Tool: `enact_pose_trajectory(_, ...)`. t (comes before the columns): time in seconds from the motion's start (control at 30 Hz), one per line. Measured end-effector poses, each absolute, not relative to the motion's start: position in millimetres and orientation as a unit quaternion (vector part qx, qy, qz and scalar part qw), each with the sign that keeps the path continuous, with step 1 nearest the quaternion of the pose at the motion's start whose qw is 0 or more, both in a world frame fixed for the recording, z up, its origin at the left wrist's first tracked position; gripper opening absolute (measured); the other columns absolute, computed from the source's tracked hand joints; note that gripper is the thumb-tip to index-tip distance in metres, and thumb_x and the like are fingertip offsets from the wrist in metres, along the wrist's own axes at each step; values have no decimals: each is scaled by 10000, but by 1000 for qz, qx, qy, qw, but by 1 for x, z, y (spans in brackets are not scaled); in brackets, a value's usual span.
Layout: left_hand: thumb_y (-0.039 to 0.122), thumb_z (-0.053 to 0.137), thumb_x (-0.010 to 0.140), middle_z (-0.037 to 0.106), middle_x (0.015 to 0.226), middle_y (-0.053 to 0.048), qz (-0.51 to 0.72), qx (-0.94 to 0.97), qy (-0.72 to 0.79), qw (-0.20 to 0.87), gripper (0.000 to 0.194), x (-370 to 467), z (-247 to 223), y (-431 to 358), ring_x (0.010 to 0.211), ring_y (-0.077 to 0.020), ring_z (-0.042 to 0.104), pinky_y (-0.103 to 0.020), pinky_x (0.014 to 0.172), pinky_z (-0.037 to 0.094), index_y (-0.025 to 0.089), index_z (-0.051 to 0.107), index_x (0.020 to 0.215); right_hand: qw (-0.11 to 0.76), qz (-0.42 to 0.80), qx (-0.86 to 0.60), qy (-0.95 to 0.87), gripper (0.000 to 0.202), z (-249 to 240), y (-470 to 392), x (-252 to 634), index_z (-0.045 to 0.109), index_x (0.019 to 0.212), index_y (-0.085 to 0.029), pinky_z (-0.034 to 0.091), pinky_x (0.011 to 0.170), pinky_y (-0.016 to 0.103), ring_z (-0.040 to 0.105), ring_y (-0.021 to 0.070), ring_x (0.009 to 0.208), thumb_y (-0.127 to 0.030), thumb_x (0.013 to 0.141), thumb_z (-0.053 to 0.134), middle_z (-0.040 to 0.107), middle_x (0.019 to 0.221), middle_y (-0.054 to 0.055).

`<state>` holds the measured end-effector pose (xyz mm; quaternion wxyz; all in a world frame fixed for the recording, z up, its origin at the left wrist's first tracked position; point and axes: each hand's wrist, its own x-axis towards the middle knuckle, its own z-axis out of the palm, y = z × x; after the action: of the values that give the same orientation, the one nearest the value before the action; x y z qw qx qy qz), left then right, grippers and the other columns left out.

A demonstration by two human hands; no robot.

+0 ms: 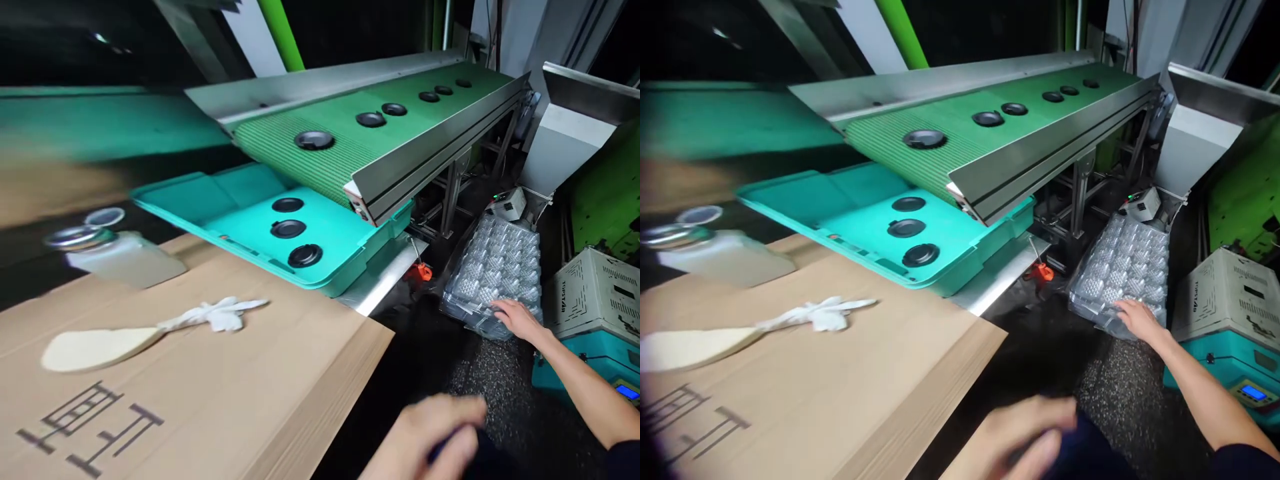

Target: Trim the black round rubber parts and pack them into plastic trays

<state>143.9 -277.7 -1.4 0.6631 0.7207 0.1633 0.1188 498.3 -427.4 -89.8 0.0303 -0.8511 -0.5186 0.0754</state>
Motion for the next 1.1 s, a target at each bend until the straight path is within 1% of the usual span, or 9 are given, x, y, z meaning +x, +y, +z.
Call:
enact_pose_trajectory(0.07, 472, 702, 802, 755, 1085, -120, 104, 672, 199, 705, 363, 193, -32, -265, 1074, -352, 691, -526, 1028, 526, 287, 778, 1105, 50, 94, -842, -529, 341, -91, -423, 498, 591, 1360, -248, 474, 906, 318, 617, 221, 1057, -269, 1030, 507, 654, 1144, 78)
enact_pose_trajectory(0.13, 419, 749, 784, 749, 1029, -148, 125, 598, 280, 741, 369, 241, -66, -258, 943, -313, 704, -477, 977, 539, 194, 753, 1078, 64, 104, -842, -525, 301, -87, -419, 499, 631, 1295, -227, 480, 881, 303, 617, 211, 1019, -259, 1034, 484, 646, 1087, 79)
enact_pose_trajectory(0.23, 333, 776, 779, 717, 1115, -123, 172, 592, 310, 724, 456, 295, -105, -264, 860, -243, 680, -403, 950, 518, 210, 682, 1208, 81, 82, -838, -533, 278, -75, -414, 497, 631, 1247, -196, 475, 881, 308, 591, 213, 1005, -240, 1043, 447, 621, 1050, 85)
enact_pose_trajectory(0.3, 346, 759, 809, 695, 1175, -118, 179, 605, 297, 717, 480, 316, -116, -273, 854, -225, 673, -372, 933, 505, 224, 640, 1258, 77, 56, -838, -537, 271, -65, -411, 492, 611, 1244, -189, 472, 867, 314, 567, 225, 1025, -234, 1050, 427, 606, 1076, 96)
enact_pose_trajectory(0.47, 424, 651, 904, 717, 1021, -107, 149, 617, 313, 706, 311, 337, -124, -277, 842, -224, 672, -354, 902, 493, 197, 626, 1114, 55, 42, -832, -551, 240, -43, -405, 483, 630, 1160, -181, 460, 865, 338, 544, 247, 988, -207, 1046, 420, 612, 1006, 96)
enact_pose_trajectory(0.67, 336, 805, 776, 722, 1009, -115, 123, 560, 348, 742, 426, 335, -143, -271, 867, -223, 685, -366, 938, 492, 172, 639, 1133, 36, -19, -836, -547, 296, -27, -401, 487, 653, 1181, -185, 435, 883, 384, 532, 271, 946, -213, 1050, 388, 633, 956, 105)
enact_pose_trajectory(0.83, 347, 825, 750, 727, 953, -110, 123, 539, 342, 760, 408, 326, -141, -269, 866, -217, 697, -351, 902, 519, 155, 669, 1074, 14, -25, -845, -534, 300, -53, -403, 479, 645, 1233, -194, 449, 844, 388, 537, 283, 935, -217, 1042, 415, 635, 969, 115)
enact_pose_trajectory(1.0, 503, 702, 854, 690, 1183, -146, 159, 459, 329, 810, 535, 327, -125, -260, 966, -223, 697, -316, 804, 541, 165, 591, 1254, 106, -40, -851, -513, 324, -57, -410, 472, 617, 1259, -185, 477, 874, 395, 537, 275, 963, -207, 1050, 371, 624, 1002, 114)
enact_pose_trajectory(1.1, 505, 755, 812, 684, 1205, -148, 138, 441, 311, 831, 605, 332, -116, -257, 1017, -230, 685, -299, 788, 533, 167, 587, 1285, 149, -71, -859, -484, 330, -45, -414, 472, 597, 1278, -185, 477, 908, 410, 539, 273, 980, -221, 1059, 353, 619, 1048, 120)
